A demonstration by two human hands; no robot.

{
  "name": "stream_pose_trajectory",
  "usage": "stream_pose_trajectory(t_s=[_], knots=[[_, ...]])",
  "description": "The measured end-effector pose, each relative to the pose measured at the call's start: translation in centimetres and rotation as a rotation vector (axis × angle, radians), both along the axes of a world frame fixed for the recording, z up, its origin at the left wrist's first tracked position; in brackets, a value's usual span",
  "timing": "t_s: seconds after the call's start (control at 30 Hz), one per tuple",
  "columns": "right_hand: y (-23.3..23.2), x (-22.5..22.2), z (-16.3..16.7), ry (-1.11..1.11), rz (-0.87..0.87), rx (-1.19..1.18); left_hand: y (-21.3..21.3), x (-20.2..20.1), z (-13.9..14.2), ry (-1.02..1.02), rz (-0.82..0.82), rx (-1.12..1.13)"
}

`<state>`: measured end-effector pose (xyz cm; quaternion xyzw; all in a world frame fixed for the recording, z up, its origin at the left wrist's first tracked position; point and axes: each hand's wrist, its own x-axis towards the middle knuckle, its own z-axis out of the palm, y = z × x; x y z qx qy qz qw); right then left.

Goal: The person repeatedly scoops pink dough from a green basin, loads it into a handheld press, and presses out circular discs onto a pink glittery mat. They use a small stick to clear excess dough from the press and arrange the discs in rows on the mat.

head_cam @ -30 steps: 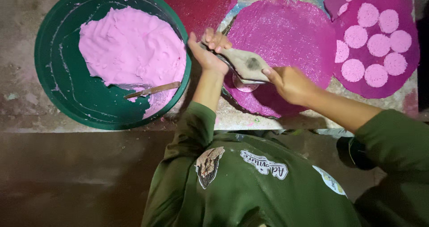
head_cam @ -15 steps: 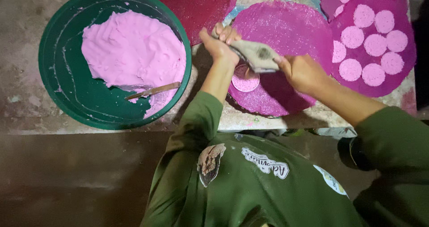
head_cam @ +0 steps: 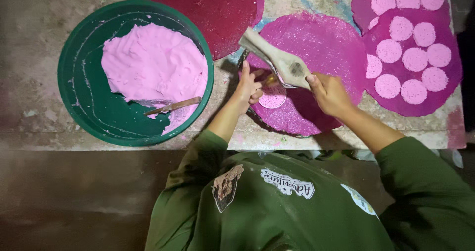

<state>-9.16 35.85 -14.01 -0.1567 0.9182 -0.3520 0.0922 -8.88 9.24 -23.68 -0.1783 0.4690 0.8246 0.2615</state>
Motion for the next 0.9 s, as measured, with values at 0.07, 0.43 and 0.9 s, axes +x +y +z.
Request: stream_pose_trajectory(t_s=[0.07, 0.43, 0.9], knots=[[0.0, -0.1, -1.0, 0.037, -0.043, -0.067, -0.2, 1.1, -0.7, 0.129, 0.005, -0.165], [2.5, 3.4, -4.8, -0.016, -0.305, -0.578, -0.3, 6.6, 0.7, 1.022, -0.078, -1.286], [7.4, 8.7, -7.4, 0.001, -0.506, -0.816, 0.2, 3.8, 2.4, 0.989, -0.136, -1.314]])
